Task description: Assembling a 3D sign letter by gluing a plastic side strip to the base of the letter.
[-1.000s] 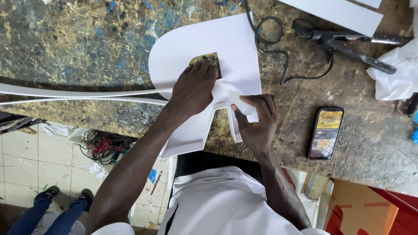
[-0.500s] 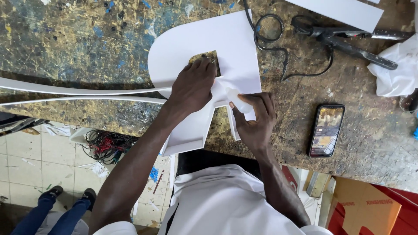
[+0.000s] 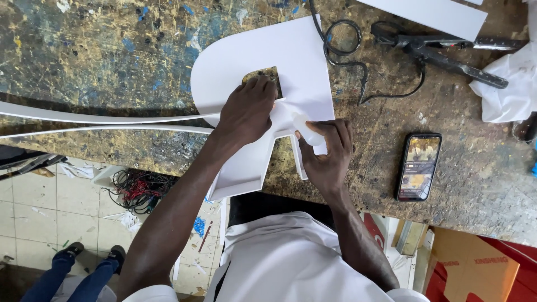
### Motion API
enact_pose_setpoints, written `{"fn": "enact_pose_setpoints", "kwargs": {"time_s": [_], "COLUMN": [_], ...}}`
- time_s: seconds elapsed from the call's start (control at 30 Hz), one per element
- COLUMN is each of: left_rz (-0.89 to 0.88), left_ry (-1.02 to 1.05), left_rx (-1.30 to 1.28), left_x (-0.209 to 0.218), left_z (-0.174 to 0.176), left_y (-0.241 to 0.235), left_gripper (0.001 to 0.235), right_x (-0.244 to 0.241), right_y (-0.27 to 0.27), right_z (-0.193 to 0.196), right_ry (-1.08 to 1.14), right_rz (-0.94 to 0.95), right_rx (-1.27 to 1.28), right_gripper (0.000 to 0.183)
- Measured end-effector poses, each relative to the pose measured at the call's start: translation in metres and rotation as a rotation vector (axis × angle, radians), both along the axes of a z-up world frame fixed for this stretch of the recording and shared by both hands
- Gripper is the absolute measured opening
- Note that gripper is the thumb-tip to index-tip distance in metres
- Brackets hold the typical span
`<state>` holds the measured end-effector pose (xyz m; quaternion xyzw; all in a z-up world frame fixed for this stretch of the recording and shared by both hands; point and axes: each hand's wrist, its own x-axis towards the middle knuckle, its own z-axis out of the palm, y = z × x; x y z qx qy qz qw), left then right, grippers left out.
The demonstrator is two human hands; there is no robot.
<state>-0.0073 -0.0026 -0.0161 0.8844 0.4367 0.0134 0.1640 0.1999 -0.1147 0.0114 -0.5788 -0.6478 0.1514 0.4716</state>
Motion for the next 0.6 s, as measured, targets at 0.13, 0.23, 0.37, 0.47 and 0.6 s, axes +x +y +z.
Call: {"fn": "enact_pose_setpoints", "kwargs": {"time_s": [0.13,0.23,0.37,0.47,0.6], "left_rz": [0.002,0.008,0.012,0.017,0.030], "left_ry": [0.006,-0.008,-0.007,-0.012,-0.026], "left_rx": [-0.002,-0.006,-0.034,-0.023,-0.012], "left_x": [-0.0007,-0.0004,0.0002,0.0005,0.0009], "left_z": [-0.0039,-0.0031,-0.0013,-0.0033,0.0008], "left_y": [0.0003,-0.0005,-0.0006,-0.0006,-0.0032], "left_gripper": [0.028,0.027,0.028,0.029,0.027], "right_x": [-0.0008,0.0006,0.0000,-0.0006,0.0000], "right_y": [-0.0006,-0.0016,-0.0013,-0.0011,-0.0022], "right_z": [-0.0005,-0.0022,0.0012,0.0024,0.0032], "right_ry": [0.009,-0.015,0.007,0.009,0.015], "right_rz": [-0.008,-0.023,-0.032,-0.039,-0.043], "right_rx": [0.015,0.040,0.051,0.054,0.067], "right_gripper": [0.024,0.025,0.024,0.024,0.024]}}
